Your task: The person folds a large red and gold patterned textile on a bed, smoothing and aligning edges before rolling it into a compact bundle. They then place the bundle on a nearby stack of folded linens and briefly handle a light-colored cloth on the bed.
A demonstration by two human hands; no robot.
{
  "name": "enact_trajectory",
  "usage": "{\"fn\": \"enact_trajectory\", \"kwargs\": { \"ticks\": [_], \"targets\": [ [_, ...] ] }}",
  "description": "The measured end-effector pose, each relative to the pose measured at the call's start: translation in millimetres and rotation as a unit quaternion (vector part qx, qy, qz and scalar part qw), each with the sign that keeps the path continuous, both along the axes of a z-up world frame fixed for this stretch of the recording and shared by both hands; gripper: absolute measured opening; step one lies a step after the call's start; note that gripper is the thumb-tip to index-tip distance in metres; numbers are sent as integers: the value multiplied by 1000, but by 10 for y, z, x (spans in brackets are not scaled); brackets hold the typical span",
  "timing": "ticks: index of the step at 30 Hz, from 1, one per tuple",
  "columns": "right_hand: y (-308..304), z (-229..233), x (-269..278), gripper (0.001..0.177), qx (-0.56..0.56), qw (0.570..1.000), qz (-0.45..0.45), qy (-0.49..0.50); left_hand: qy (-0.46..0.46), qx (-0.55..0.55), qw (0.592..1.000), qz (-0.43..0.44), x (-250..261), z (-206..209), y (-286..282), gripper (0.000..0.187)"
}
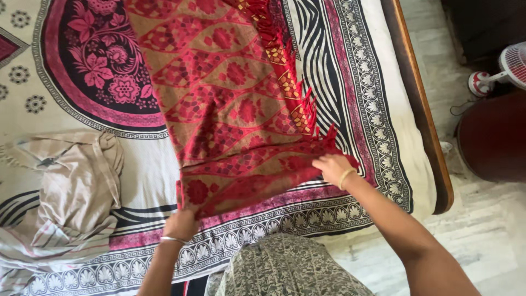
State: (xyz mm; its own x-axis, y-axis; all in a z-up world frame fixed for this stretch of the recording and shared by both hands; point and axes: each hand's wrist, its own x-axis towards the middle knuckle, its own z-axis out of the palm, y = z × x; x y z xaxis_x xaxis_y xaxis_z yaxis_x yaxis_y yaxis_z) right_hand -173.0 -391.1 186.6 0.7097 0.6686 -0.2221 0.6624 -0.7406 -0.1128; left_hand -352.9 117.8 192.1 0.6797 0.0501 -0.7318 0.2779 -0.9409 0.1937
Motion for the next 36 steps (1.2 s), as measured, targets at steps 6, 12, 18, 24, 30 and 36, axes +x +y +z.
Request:
{"fn": "enact_trajectory", "kwargs": {
  "ticks": [6, 12, 18, 24, 30, 36],
  "targets": [
    [238, 268, 730, 11, 91, 994, -10, -60, -266, 27, 963, -22, 411, 394, 372, 36],
    [437, 387, 1493, 10, 160, 976, -30, -145, -437, 97, 893, -51, 1084, 419, 649, 31],
    [680, 146, 2304, 15, 160, 967, -53, -192, -490, 164, 856, -22, 1909, 32, 806, 36],
    [1010, -195, 2605, 22, 229, 944, -94, -217, -536, 173, 821, 95, 2247, -605, 733, 37],
    [1970, -399, 1680, 15, 306, 941, -69, -124, -481, 48, 874, 43, 2146, -1146, -301, 71],
    [2733, -952, 879, 75, 187, 980, -58, -18, -400, 83, 913, 28, 2092, -1463, -1003, 72]
  ]
}}
